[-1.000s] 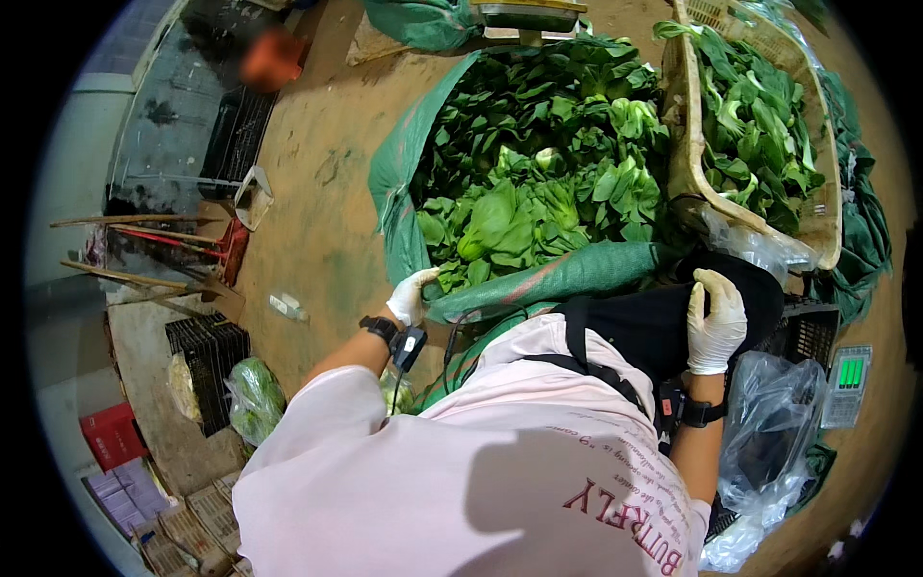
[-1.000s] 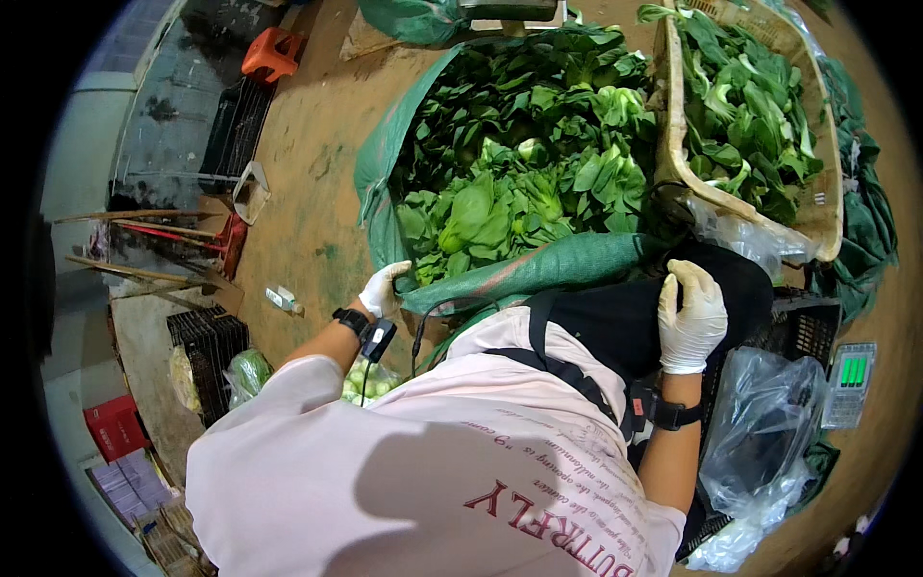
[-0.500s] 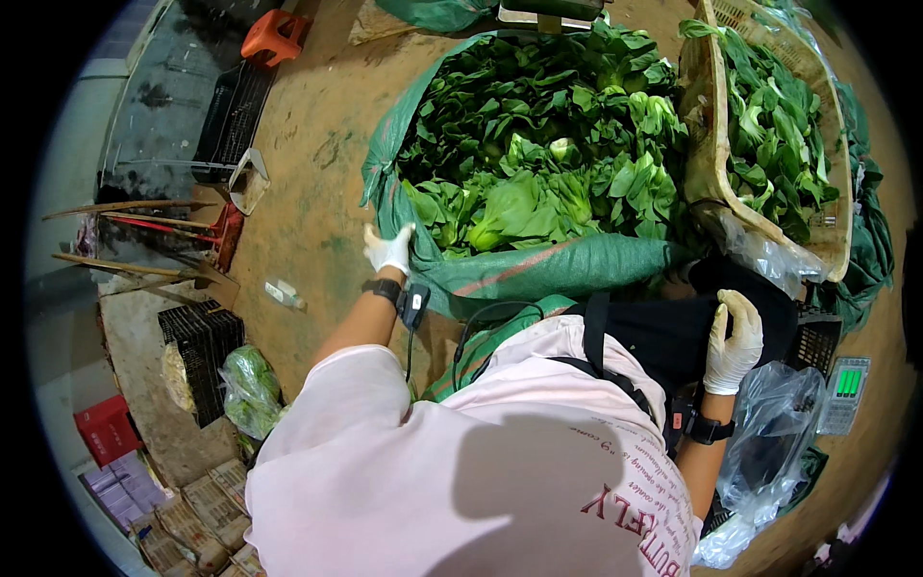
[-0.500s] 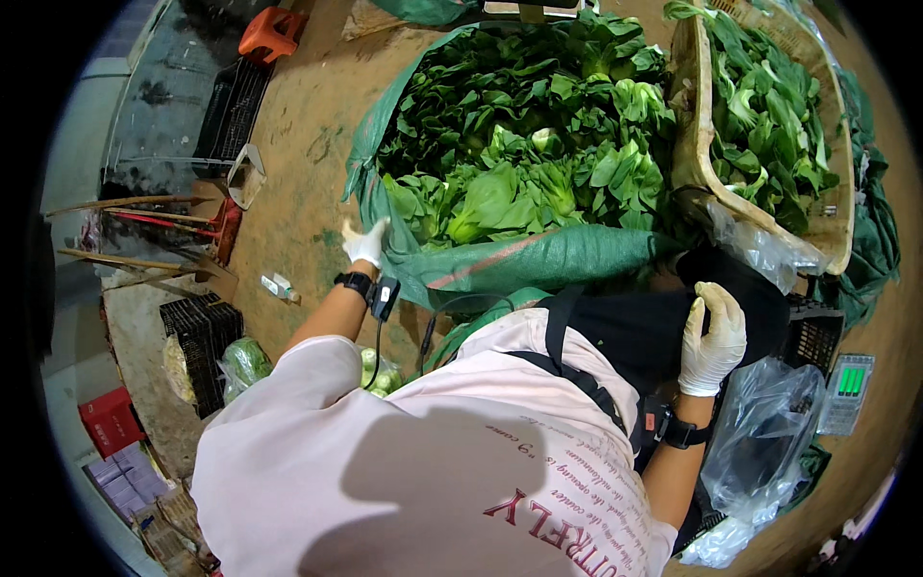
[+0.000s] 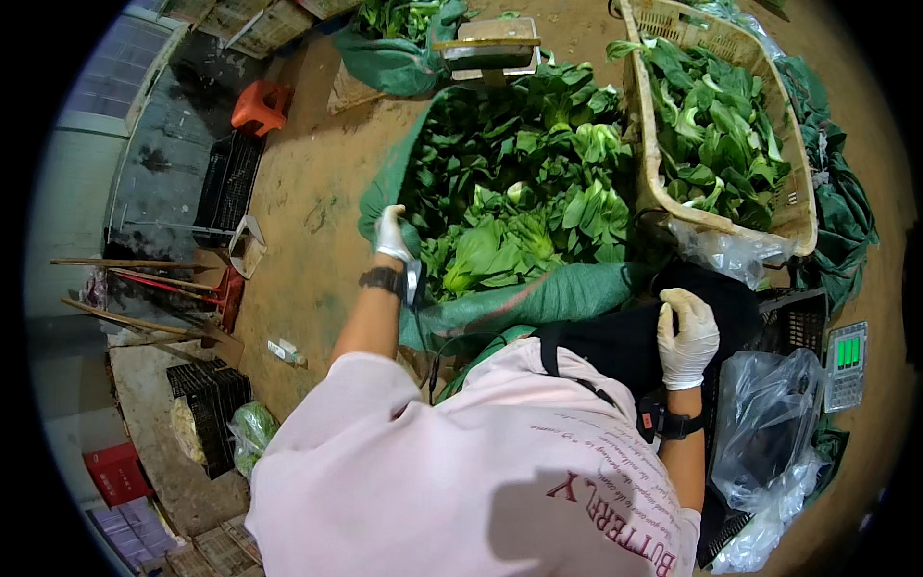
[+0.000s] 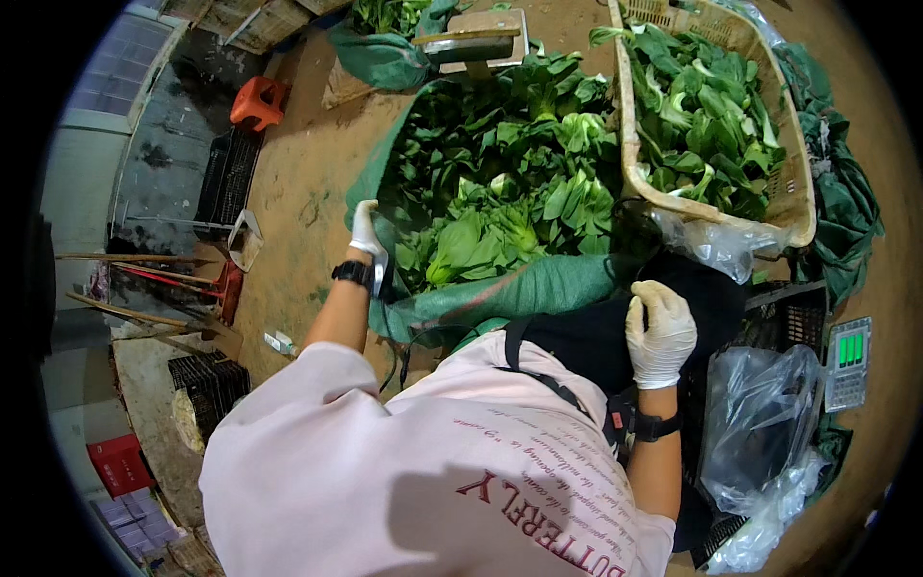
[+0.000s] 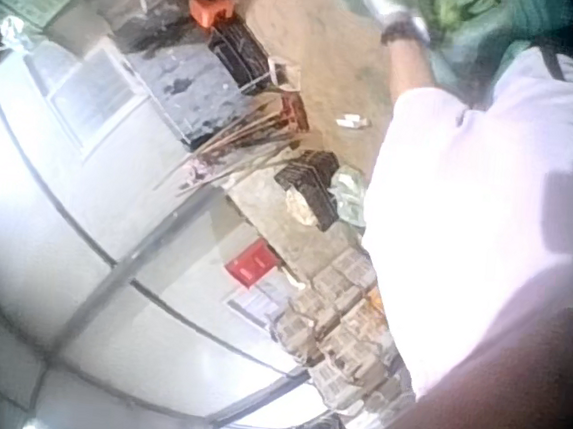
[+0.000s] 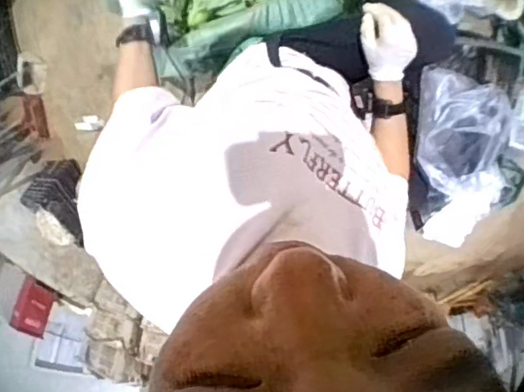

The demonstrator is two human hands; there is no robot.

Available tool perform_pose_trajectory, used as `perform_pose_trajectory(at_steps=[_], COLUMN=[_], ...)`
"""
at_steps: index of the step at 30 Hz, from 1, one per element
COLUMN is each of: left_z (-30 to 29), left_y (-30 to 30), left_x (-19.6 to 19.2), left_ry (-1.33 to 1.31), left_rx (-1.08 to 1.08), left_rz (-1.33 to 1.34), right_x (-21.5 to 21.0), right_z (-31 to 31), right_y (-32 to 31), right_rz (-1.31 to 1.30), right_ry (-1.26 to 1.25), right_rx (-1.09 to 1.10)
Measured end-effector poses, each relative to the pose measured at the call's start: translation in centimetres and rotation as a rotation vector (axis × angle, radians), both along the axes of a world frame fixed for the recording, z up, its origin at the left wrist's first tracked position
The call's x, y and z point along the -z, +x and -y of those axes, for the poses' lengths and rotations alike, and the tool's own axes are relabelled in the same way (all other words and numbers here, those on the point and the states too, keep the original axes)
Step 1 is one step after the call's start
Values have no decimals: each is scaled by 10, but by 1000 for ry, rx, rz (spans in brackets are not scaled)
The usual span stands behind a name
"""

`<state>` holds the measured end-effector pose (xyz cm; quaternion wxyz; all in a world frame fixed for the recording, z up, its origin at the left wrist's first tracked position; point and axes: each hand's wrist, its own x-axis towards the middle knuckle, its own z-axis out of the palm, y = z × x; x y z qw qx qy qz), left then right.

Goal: The person sorts leafy green vegetables, trims the stems with a knife, and places them into plastic bags which are then tied.

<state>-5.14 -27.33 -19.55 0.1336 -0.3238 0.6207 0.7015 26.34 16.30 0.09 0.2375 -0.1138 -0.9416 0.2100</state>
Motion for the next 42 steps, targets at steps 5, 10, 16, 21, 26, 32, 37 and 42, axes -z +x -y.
perform_pose_trajectory(at_steps=[5, 10, 16, 21, 26, 32, 37, 42], left_z=[-125, -221, -211, -112, -77, -124, -187, -148], left_y=[131, 198, 194, 144, 185, 171, 178, 166], left_x=[-196, -234, -230, -223, -138, -176, -173, -188], left_ry=[-304, -246, -392, -567, -901, -620, -415, -196], left_rx=[902, 1471, 1956, 1286, 1401, 1655, 2052, 1445], left_rz=[-518, -203, -329, -546, -526, -470, -690, -350], right_x=[-15, 18, 22, 57, 41, -21, -16, -39], right_z=[-3, 46, 87, 94, 103, 74, 25, 95], right_y=[-22, -135, -163, -118, -130, -95, -56, -119], right_rz=[180, 675, 664, 597, 542, 579, 166, 515], right_ry=[-450, -884, -1645, -1726, -1852, -1868, -2210, -1640], right_rx=[-125, -293, -327, -353, -301, -201, -119, -390])
